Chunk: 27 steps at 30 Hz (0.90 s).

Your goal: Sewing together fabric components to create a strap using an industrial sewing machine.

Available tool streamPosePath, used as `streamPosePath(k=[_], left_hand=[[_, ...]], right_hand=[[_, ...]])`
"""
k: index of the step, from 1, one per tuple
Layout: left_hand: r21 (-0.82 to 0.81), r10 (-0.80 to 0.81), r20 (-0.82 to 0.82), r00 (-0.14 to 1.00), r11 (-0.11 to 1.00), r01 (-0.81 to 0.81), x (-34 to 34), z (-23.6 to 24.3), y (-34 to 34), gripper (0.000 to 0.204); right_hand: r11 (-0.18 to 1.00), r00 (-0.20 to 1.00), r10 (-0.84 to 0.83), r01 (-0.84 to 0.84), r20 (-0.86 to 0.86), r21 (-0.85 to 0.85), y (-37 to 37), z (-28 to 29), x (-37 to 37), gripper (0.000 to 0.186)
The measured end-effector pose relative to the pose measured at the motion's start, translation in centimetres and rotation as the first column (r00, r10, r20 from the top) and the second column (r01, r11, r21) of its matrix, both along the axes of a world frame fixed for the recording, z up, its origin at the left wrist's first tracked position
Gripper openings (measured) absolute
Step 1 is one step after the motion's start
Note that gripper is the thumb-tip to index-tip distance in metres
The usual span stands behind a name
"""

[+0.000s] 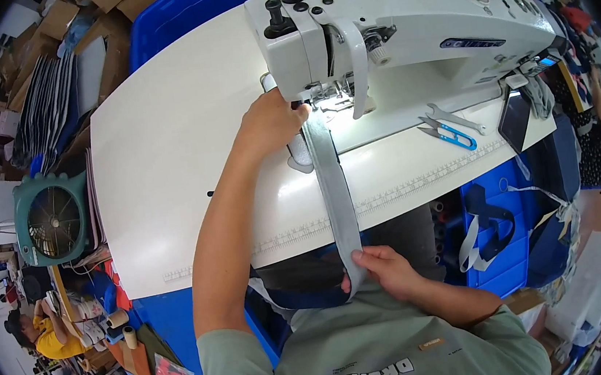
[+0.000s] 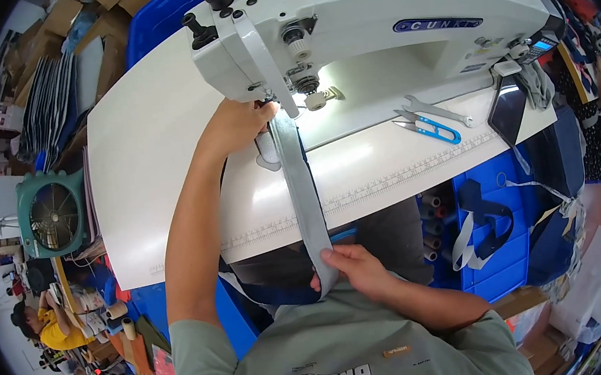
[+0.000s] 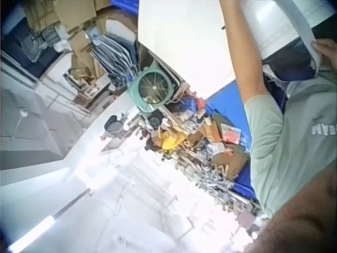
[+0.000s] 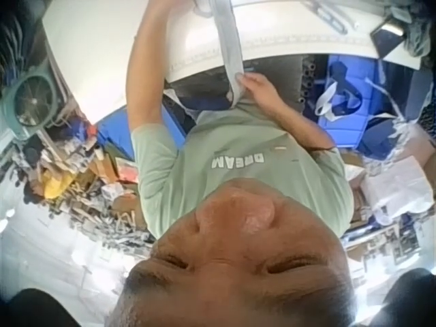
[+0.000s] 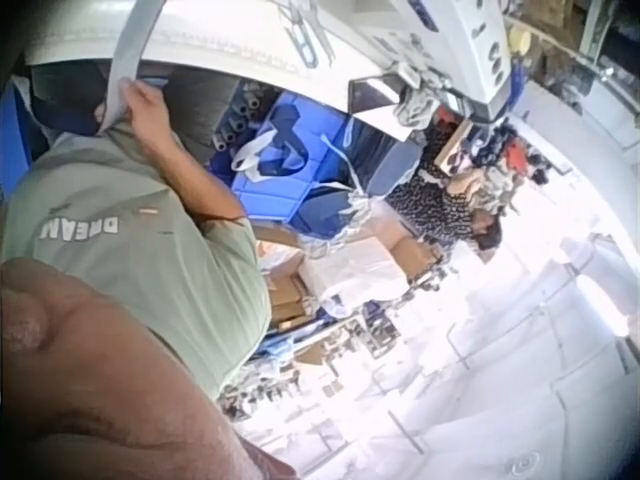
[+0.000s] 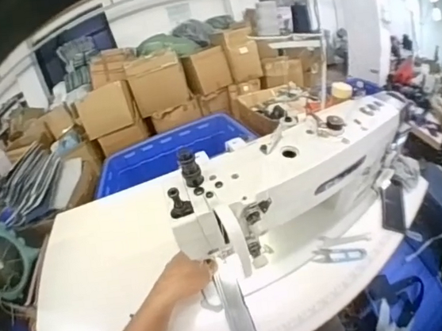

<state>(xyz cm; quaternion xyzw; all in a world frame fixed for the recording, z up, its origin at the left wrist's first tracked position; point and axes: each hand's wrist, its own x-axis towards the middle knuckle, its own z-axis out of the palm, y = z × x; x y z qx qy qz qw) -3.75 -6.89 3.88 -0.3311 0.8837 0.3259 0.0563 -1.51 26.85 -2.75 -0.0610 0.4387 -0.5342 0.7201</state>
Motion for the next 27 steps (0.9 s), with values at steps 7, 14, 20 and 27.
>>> streamPosePath(k=[7,14,20,27], left_hand=[[-0.034,0.005,-0.022,1.000,0.999,-0.006,0.4,-0.4,-0.1,0.027],[0.308,0.175,-0.042,0.984,0.939,-0.154,2.3,1.0,3.8,0.036],[0.339,0.206,-0.056,0.977,0.924,-0.175,2.1,0.7,4.5,0.031],[0.386,0.320,-0.165,0.933,0.892,-0.238,2.1,0.8,4.1,0.024]], right_hand=[[0.999,0.998,0.033,-0.032,0.046,-0.019,0.0,0.5,0.3,0.039],[0.999,0.999,0.019,-0.018,0.041,-0.046,0.6,0.5,0.3,0.040],[0.997,0.998,0.026,-0.022,0.056,-0.073,0.4,0.8,0.5,0.041],[0.999,0.998,-0.013,0.016,0.069,-0.047,0.2,0.8,0.0,0.039]])
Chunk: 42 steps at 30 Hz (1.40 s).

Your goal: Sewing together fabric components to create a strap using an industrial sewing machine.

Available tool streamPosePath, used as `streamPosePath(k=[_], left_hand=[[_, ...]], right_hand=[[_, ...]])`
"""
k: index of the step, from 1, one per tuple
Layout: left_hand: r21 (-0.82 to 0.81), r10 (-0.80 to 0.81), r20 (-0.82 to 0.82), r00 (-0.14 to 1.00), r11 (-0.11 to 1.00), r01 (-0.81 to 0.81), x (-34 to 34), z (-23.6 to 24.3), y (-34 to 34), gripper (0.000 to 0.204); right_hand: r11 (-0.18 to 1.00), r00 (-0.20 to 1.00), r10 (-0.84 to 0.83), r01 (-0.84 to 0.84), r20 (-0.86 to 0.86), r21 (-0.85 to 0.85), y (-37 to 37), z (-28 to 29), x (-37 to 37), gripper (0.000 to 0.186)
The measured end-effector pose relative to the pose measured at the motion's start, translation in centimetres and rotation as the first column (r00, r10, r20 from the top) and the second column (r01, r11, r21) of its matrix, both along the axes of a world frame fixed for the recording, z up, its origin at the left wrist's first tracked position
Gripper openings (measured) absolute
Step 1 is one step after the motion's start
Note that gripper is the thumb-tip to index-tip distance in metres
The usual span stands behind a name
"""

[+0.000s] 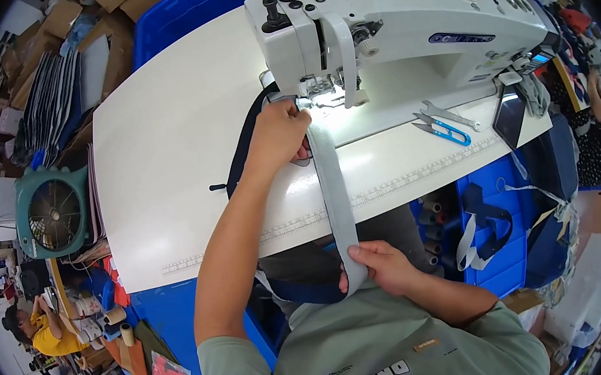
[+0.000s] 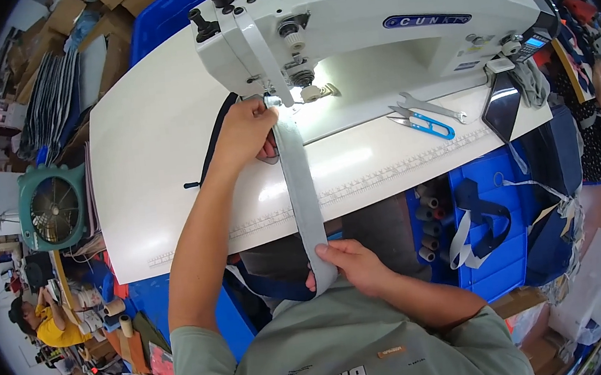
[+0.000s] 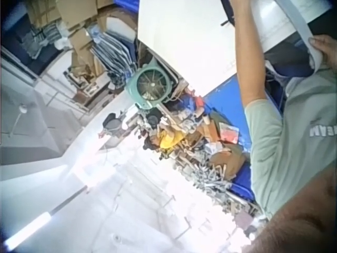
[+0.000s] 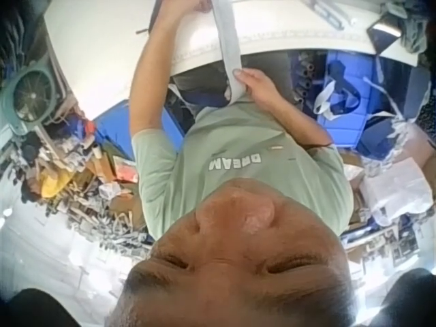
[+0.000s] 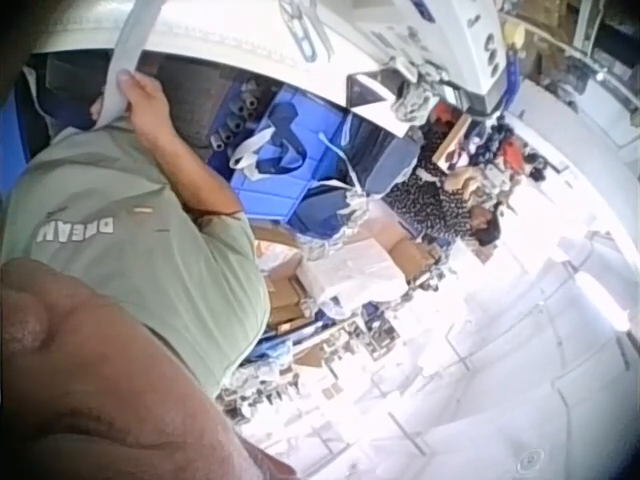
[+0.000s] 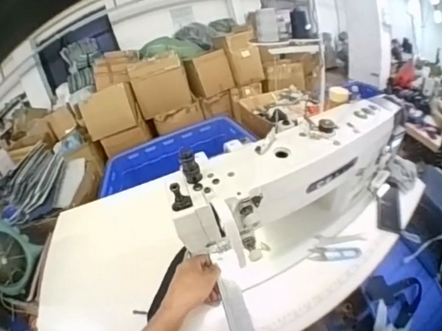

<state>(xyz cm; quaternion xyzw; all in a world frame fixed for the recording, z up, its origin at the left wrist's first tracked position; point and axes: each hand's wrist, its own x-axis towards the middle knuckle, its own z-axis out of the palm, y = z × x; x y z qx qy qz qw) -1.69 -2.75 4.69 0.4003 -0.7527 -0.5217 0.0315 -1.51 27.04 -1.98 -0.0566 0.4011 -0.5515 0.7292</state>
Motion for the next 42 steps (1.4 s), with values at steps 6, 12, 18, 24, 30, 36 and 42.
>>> streamPosePath(k=[6,12,18,24,30,36,42], left_hand=[[0.011,-0.001,-0.022,1.000,1.000,0.001,-0.2,-0.4,-0.4,0.024],[-0.058,-0.001,-0.023,1.000,0.998,-0.001,-0.7,0.0,-0.4,0.028],[-0.146,-0.020,-0.056,0.998,0.989,0.012,-1.3,-0.7,-0.7,0.027],[-0.150,-0.017,-0.108,0.994,0.989,0.000,-1.4,-1.4,-1.2,0.025],[-0.199,-0.029,-0.112,0.993,0.980,0.006,-1.5,-2.1,-1.5,0.026],[-0.172,0.031,-0.063,0.998,0.984,-0.042,-1.8,-1.6,-1.3,0.028],[-0.179,-0.047,0.008,0.999,0.983,0.048,-1.3,-0.9,-1.1,0.030]], right_hand=[[1.000,1.000,-0.011,0.011,-0.005,0.011,-0.1,0.3,0.3,0.038],[1.000,1.000,0.015,-0.015,-0.026,0.002,-0.3,0.8,0.0,0.040],[1.000,1.000,-0.004,0.004,-0.008,-0.014,-0.4,0.3,-0.3,0.038],[1.000,1.000,-0.008,0.008,-0.012,0.004,-0.6,0.4,-0.3,0.038],[1.000,1.000,-0.018,0.018,-0.007,0.015,-0.6,0.3,-0.5,0.038],[1.000,1.000,-0.021,0.021,-0.014,-0.014,-0.8,-0.2,-1.1,0.038],[0.999,0.996,-0.044,0.042,-0.073,-0.025,-1.0,0.3,-0.5,0.038]])
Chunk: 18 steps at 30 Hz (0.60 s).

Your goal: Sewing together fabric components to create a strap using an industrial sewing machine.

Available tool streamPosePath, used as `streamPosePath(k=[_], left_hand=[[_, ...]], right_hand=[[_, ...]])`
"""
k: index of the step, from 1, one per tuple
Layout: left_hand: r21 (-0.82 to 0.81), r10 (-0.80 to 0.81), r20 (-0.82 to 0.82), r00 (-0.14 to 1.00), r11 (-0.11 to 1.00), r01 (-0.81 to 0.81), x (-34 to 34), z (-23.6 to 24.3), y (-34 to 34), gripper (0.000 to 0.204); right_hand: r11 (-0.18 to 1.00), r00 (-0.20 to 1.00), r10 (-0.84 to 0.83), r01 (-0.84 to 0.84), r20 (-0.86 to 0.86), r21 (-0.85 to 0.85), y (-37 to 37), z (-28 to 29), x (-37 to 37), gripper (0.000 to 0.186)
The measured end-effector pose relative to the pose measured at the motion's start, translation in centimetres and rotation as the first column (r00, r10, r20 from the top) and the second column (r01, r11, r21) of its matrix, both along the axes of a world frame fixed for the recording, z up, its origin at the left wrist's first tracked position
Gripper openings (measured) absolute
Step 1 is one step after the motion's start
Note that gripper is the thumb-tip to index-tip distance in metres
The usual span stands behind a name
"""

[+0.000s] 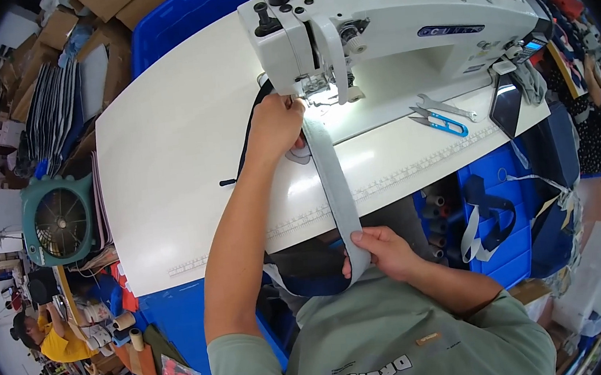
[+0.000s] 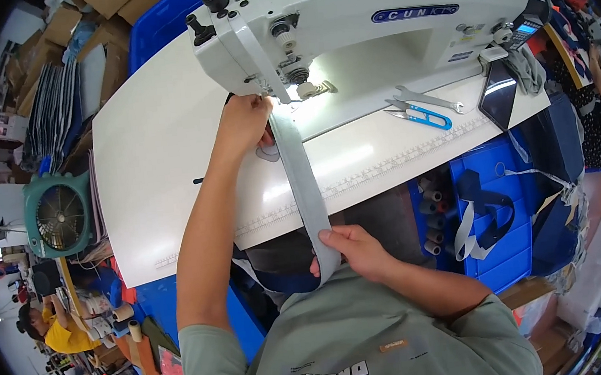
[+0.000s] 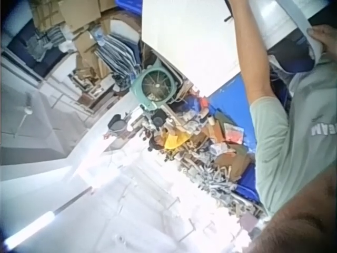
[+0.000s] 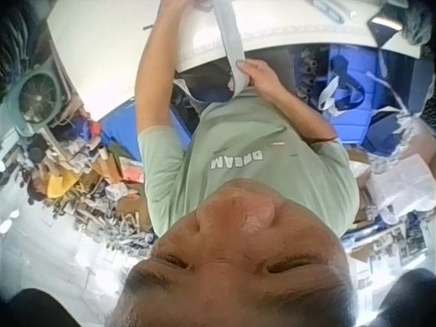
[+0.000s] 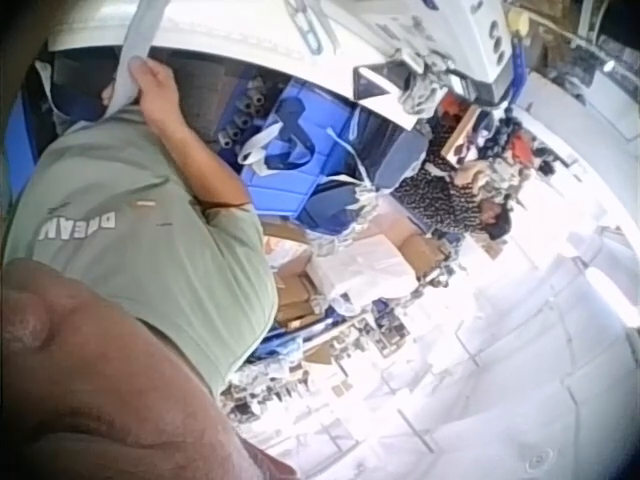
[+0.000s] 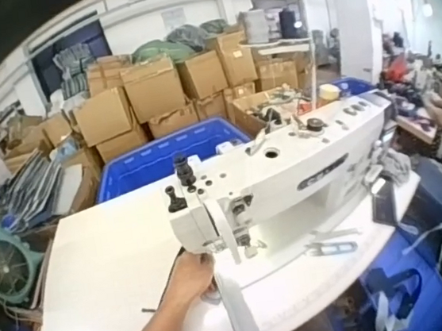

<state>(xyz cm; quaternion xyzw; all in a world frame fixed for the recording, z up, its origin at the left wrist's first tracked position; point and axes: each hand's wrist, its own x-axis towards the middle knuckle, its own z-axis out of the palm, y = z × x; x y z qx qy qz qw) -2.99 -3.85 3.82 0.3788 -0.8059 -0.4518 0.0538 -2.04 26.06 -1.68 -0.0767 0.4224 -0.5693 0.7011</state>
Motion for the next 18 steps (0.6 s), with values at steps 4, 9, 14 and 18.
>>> streamPosePath(k=[4,9,14,18], left_hand=[[0.076,0.075,0.014,0.997,0.994,-0.076,0.2,0.2,0.4,0.028],[-0.127,-0.001,0.020,1.000,0.992,0.004,-0.4,-0.6,-0.4,0.023],[-0.097,-0.006,0.047,0.999,0.995,0.011,-0.9,-0.4,-0.6,0.025],[0.022,0.058,-0.020,0.998,0.998,-0.058,-0.4,0.1,-0.2,0.031]], right_hand=[[1.000,0.993,0.001,-0.001,-0.120,-0.004,-0.1,0.1,-0.2,0.038],[1.000,0.992,-0.009,0.008,-0.129,-0.013,-0.1,0.3,0.0,0.038],[1.000,0.991,-0.010,0.009,-0.132,-0.010,-0.1,0.3,-0.2,0.039],[1.000,0.992,-0.021,0.021,-0.125,-0.006,0.0,0.5,-0.3,0.038]])
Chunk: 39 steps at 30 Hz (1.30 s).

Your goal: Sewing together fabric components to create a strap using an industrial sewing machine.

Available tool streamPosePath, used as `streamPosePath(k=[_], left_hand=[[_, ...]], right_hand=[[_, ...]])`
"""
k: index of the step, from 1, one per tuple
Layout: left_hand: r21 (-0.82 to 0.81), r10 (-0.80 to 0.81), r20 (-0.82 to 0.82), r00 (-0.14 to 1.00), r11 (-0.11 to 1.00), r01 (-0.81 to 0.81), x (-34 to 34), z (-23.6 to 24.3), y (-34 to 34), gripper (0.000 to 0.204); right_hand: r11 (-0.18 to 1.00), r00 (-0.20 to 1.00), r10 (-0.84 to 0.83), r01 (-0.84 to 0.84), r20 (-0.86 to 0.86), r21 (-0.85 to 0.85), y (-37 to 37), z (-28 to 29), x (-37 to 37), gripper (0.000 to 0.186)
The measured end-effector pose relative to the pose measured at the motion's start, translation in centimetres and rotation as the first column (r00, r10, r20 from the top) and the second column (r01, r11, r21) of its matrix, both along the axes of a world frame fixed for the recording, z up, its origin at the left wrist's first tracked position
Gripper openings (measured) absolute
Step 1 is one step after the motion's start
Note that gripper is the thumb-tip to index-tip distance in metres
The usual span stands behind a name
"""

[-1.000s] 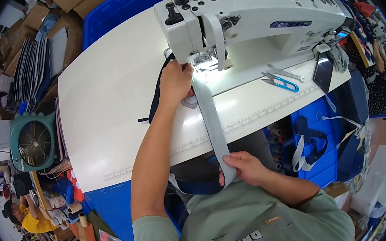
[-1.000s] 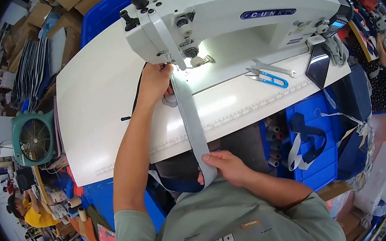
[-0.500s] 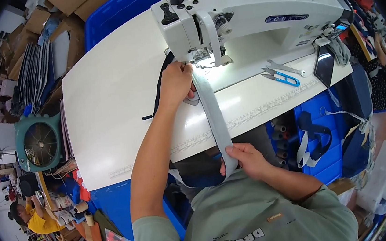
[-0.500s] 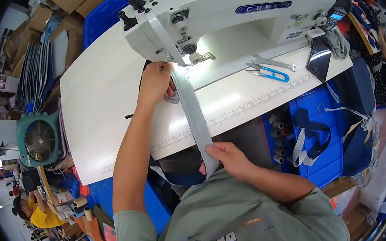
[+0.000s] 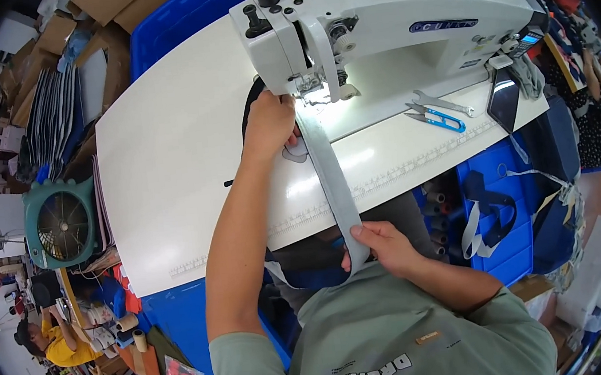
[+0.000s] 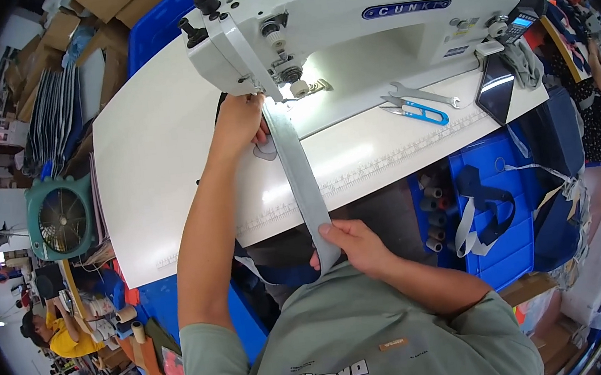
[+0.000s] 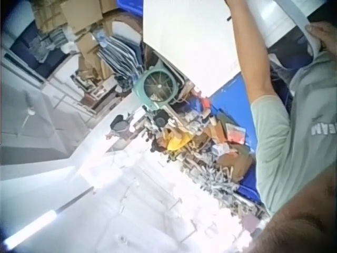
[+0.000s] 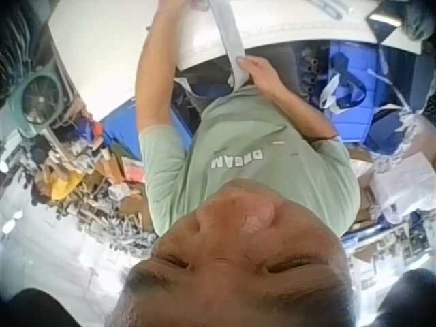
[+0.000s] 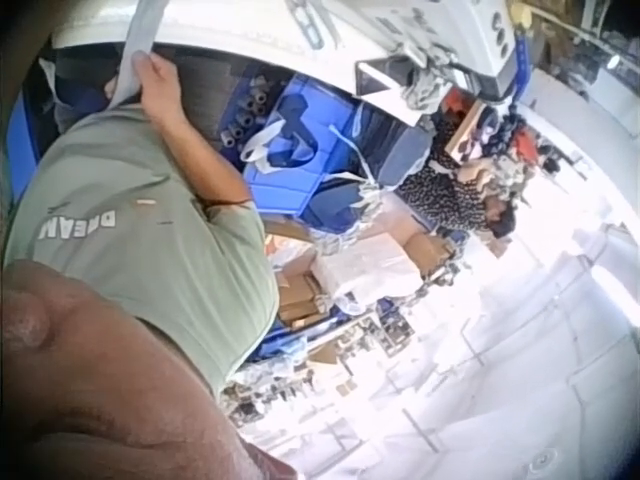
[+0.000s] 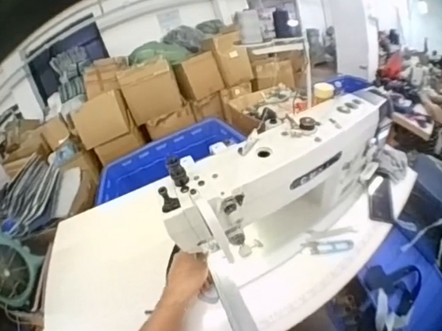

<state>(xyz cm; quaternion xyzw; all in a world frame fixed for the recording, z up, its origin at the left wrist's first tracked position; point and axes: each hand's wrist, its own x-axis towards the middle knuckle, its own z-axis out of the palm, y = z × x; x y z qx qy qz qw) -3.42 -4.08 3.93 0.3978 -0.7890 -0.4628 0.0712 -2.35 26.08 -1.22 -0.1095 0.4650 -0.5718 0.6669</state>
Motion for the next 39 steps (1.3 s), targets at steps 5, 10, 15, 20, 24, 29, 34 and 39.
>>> streamPosePath(k=[5,10,15,20,24,29,34,39], left_hand=[[0.237,-0.106,0.086,0.991,0.968,0.083,3.7,0.4,3.2,0.036],[0.263,-0.107,0.051,0.993,0.961,0.090,4.9,0.8,4.6,0.036],[0.211,-0.130,0.059,0.990,0.971,0.115,4.6,0.8,4.7,0.036],[0.168,-0.154,0.107,0.982,0.977,0.135,4.2,1.3,4.8,0.037],[0.030,-0.184,0.119,0.976,0.983,0.182,4.0,0.0,4.4,0.038],[-0.079,-0.235,0.176,0.956,0.965,0.252,3.7,-0.4,4.1,0.039],[-0.012,-0.203,0.147,0.968,0.978,0.207,4.0,-0.3,3.9,0.039],[0.003,-0.206,0.148,0.967,0.978,0.208,3.9,0.2,4.2,0.038]], right_hand=[[1.000,0.996,0.020,-0.021,-0.088,-0.014,0.9,0.3,0.4,0.031],[0.995,0.995,0.080,-0.084,-0.063,-0.062,2.0,0.3,1.7,0.032],[0.996,0.996,0.073,-0.075,-0.051,-0.045,2.3,0.0,2.2,0.032],[0.997,0.996,0.056,-0.060,-0.068,-0.054,2.3,-0.4,2.2,0.029],[0.999,0.998,0.027,-0.029,-0.064,-0.039,2.0,0.0,1.7,0.028],[0.995,0.999,0.016,-0.020,-0.038,-0.096,2.2,-0.5,2.1,0.028],[0.996,0.999,0.020,-0.022,-0.027,-0.084,2.3,-0.8,2.4,0.028],[0.995,0.995,0.041,-0.049,-0.092,-0.085,2.3,-1.6,2.6,0.031]])
